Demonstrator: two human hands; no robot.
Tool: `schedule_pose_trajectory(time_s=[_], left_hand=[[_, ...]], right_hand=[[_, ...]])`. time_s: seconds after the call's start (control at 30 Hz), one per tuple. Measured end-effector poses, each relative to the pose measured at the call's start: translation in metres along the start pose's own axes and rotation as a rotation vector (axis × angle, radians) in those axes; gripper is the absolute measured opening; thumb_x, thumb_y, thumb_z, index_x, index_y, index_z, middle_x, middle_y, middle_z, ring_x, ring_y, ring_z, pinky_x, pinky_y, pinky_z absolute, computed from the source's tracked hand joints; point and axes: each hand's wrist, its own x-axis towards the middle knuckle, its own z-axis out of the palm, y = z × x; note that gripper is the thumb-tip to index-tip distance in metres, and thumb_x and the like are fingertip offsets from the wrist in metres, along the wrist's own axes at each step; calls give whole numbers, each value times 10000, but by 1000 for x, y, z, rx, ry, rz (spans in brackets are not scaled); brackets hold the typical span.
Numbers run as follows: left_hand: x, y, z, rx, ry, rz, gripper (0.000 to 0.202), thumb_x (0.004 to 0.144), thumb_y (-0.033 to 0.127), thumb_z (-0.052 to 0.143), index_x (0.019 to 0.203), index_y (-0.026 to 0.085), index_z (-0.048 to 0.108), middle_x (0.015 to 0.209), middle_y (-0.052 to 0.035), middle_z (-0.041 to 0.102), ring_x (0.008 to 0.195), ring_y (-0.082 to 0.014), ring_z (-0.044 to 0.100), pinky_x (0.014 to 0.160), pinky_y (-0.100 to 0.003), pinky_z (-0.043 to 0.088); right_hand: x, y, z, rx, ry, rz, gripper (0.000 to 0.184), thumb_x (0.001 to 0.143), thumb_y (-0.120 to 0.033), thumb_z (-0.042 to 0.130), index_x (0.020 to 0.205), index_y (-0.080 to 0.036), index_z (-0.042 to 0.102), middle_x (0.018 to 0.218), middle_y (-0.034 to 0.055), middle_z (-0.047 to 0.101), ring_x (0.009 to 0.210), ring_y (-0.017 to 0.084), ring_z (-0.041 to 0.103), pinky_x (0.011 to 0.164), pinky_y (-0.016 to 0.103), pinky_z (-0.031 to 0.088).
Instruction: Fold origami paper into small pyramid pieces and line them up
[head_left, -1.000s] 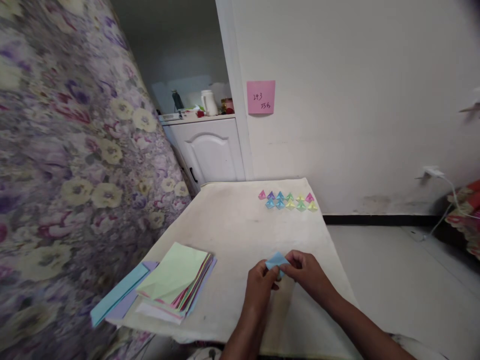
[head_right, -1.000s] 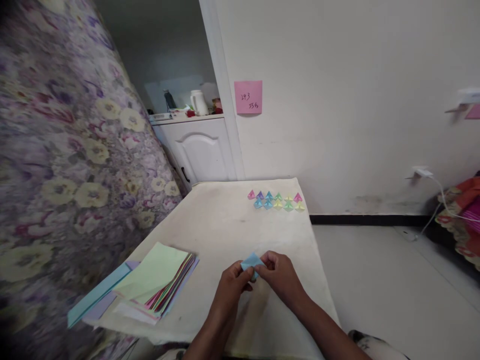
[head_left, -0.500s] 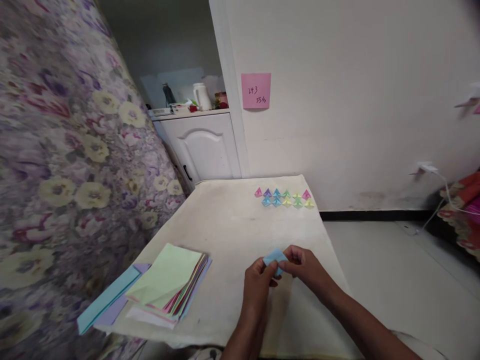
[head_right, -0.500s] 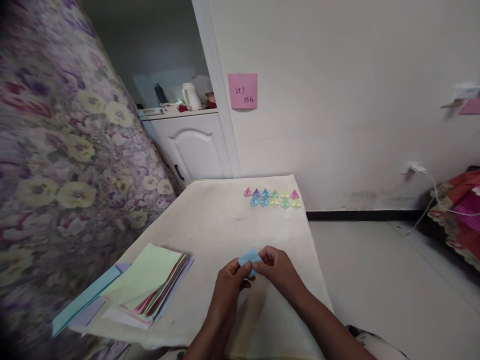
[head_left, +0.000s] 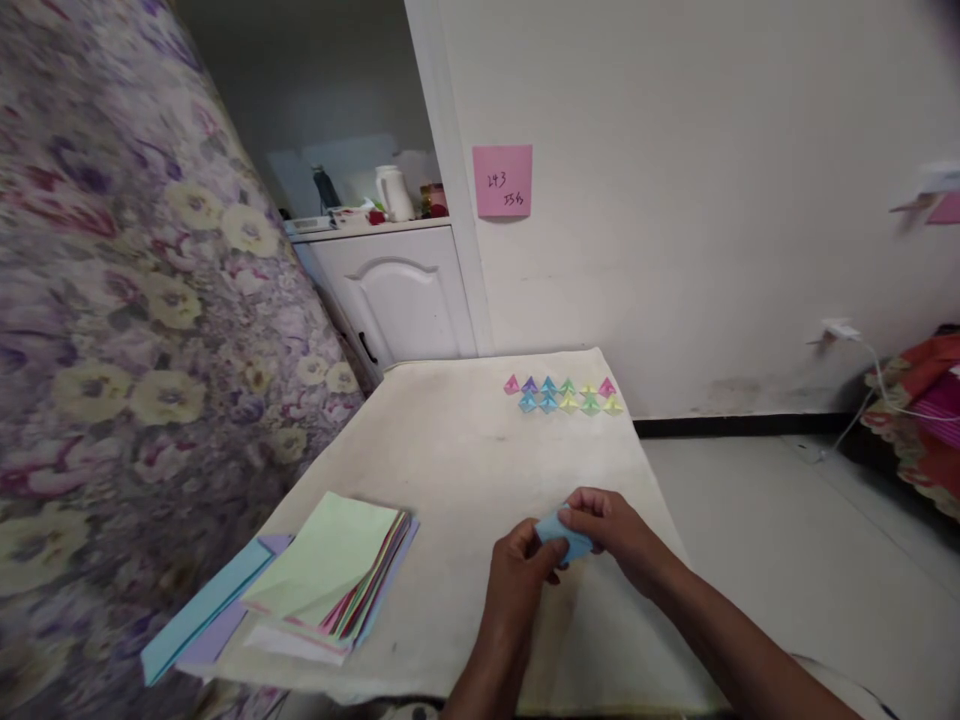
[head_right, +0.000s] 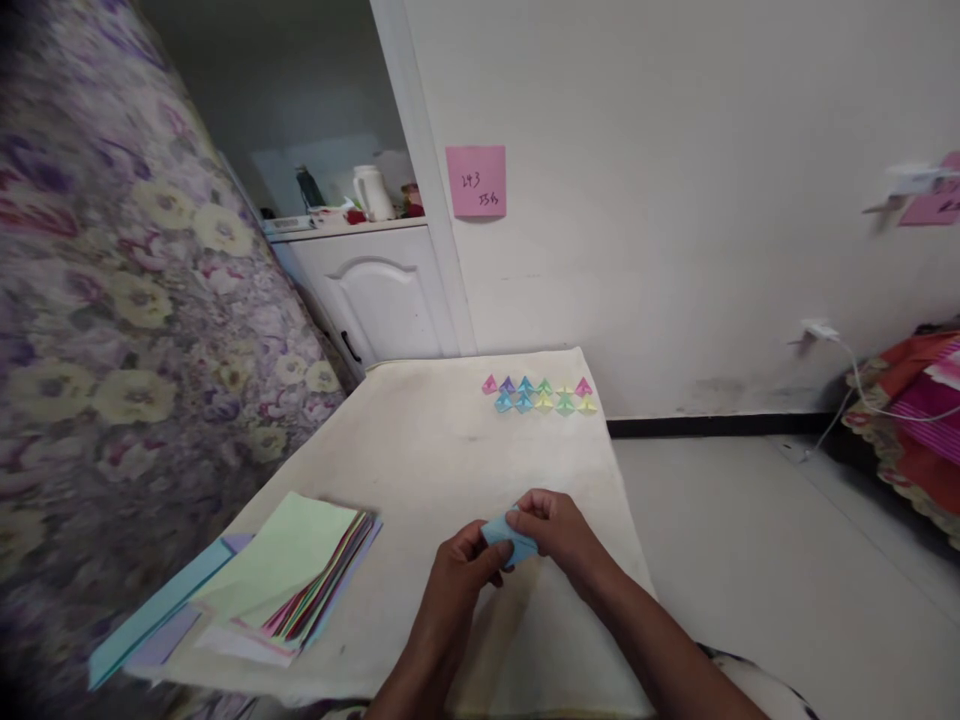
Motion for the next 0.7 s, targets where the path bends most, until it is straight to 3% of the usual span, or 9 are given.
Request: schedule_pose_trajectory(time_s=[0.23, 0.5, 0.7], left_hand=[[-2, 5, -1, -33, 30, 40, 79, 655, 174, 652, 648, 142, 581, 550, 45, 520, 553, -89, 432, 528, -194, 338], [-4, 4, -3, -83, 62, 40, 130, 635, 176, 682, 668, 151, 558, 547, 41, 542, 555, -109, 495, 549, -218, 396], [-2, 5, -6, -139, 48, 2, 281, 609, 139, 692, 877, 149, 605, 557, 56, 542, 546, -110, 520, 563, -229, 423]], right_hand=[[-1, 0, -2, 167, -95, 95, 186, 690, -309, 660, 766, -164, 573, 527, -67, 459, 417, 39, 327, 387, 173, 218], [-4, 3, 1, 267, -155, 187, 183, 699, -295, 666, 762, -156, 566, 541, -59, 482, 409, 26, 324, 371, 160, 202], [-2, 8, 2, 329, -183, 239, 214, 670, -294, 690, 726, -158, 534, 500, -69, 476, 376, 19, 314, 365, 159, 205]])
